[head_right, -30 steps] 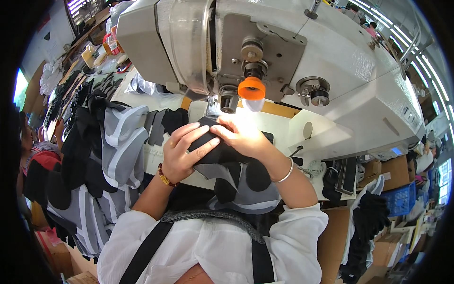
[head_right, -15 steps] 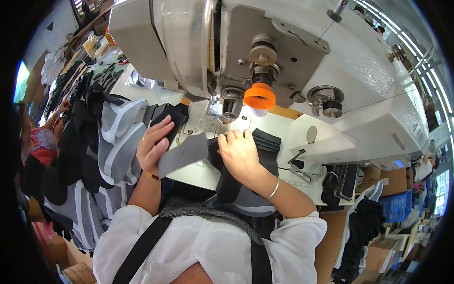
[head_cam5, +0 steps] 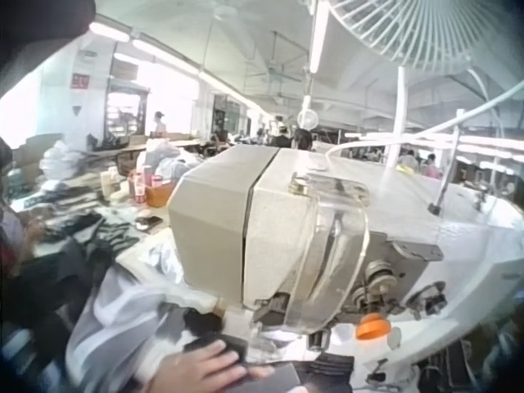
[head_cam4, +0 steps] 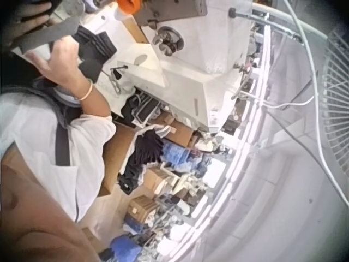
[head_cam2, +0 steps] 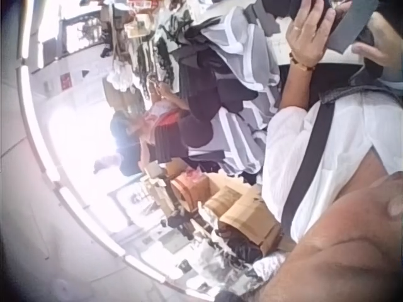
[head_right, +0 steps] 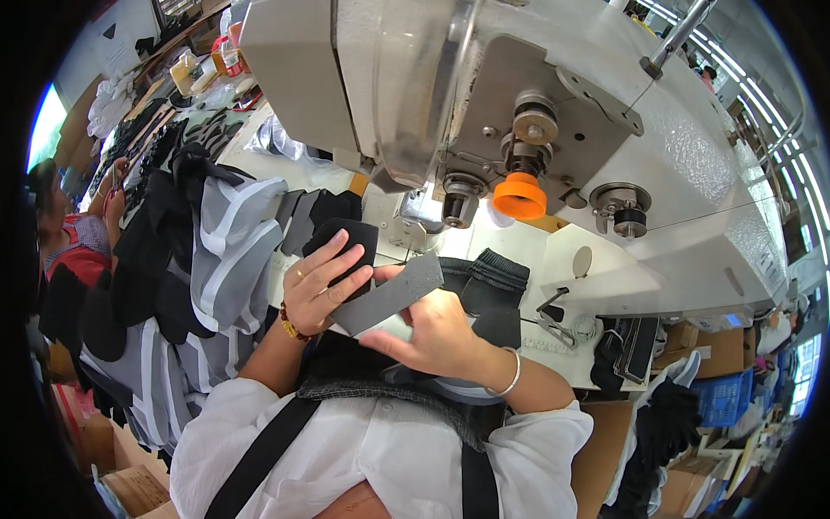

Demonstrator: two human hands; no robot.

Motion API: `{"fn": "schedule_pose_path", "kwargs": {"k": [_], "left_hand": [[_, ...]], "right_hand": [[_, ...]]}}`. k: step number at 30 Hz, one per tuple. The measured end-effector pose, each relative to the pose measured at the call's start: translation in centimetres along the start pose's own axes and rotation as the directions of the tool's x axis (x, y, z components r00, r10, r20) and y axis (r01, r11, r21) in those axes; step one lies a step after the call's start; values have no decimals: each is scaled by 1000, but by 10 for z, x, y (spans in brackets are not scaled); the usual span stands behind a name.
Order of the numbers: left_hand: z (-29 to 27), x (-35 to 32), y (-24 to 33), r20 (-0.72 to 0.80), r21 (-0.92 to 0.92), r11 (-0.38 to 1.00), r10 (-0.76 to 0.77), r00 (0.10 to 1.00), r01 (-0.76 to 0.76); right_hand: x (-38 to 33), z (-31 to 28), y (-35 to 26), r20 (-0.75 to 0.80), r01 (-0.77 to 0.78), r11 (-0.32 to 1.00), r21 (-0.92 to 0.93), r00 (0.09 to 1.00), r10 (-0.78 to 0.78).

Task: Sewing pieces of shoe material together using an industrial sewing machine in a factory.

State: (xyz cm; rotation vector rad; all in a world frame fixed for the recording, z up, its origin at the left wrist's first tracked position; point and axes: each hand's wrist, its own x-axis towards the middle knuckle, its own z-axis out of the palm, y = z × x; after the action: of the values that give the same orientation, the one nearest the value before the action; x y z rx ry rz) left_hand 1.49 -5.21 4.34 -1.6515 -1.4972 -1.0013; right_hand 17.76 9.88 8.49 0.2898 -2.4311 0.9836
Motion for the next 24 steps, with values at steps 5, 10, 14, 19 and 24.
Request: {"fn": "schedule_pose_path", "kwargs": {"k": [5,10,14,19,24], "left_hand": [[5,0,6,41,-12,999,-36,998,37],[4,5,6,337,-313,931,-74,939,186],[0,5,10,288,-205,954,-153,945,217],[9,4,3,386,-150,972,-113,915,183],[21,-20,20,405,29,910,-388,828,413]], "right_hand": [[-10,13,7,-141,165,985,-53,975,-171],[-20,33,-25,173,647,703,-296,760,-627],[-20,36,-17,193,556,778,-294,831,-521],[-23,21,0,35,271,889,-370,960,-278],[-15,28,3,-68,266,764,-588,925,-374]]}}
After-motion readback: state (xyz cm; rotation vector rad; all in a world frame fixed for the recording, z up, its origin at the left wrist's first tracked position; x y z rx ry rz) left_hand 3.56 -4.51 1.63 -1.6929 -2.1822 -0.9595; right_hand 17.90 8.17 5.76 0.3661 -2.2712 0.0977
